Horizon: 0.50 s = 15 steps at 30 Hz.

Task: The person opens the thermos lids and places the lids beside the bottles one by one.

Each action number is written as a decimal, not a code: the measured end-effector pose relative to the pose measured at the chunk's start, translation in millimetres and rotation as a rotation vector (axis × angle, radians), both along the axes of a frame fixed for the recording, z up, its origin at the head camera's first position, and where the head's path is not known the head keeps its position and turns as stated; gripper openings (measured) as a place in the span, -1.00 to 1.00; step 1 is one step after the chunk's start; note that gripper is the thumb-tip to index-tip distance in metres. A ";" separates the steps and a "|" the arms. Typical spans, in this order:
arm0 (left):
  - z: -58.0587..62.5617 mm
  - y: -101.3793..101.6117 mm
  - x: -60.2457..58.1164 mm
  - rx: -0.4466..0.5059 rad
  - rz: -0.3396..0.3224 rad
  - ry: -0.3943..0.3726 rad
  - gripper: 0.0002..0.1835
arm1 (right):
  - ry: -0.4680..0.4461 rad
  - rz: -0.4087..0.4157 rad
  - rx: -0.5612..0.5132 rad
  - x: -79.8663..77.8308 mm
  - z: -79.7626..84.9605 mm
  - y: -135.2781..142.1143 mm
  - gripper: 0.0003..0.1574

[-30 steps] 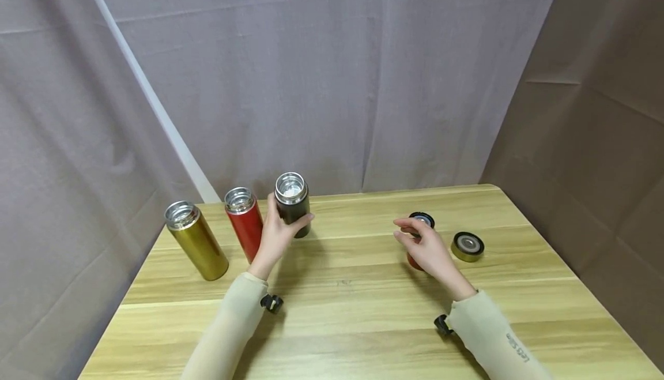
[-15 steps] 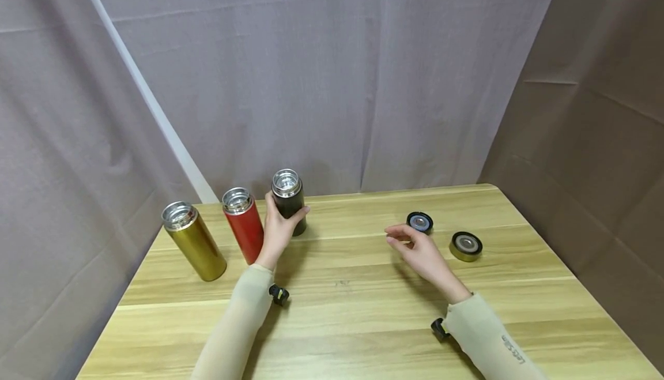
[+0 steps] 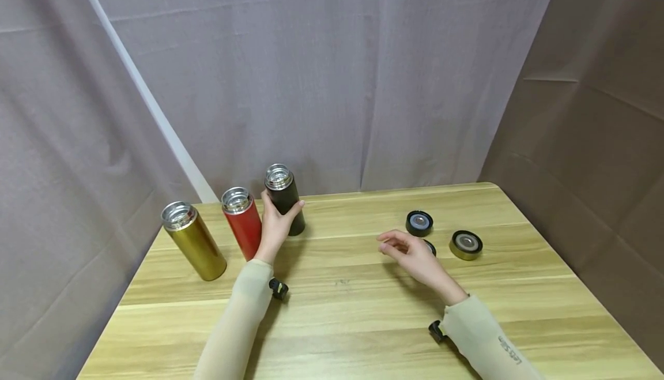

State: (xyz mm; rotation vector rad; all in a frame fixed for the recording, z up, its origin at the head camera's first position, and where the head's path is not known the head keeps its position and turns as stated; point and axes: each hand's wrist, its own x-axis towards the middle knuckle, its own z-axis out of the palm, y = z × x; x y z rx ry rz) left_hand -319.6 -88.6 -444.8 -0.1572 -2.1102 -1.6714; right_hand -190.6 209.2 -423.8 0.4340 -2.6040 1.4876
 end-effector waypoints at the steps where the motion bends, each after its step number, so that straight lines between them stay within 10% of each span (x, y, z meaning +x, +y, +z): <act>1: 0.2 1.1 -0.9 0.005 0.002 -0.001 -0.17 | 0.001 0.002 -0.003 2.0 2.4 -1.0 -0.71; 15: -0.9 4.3 -15.0 -0.002 0.021 -0.013 -0.17 | 0.002 0.014 -0.018 -12.2 -29.8 5.2 -0.74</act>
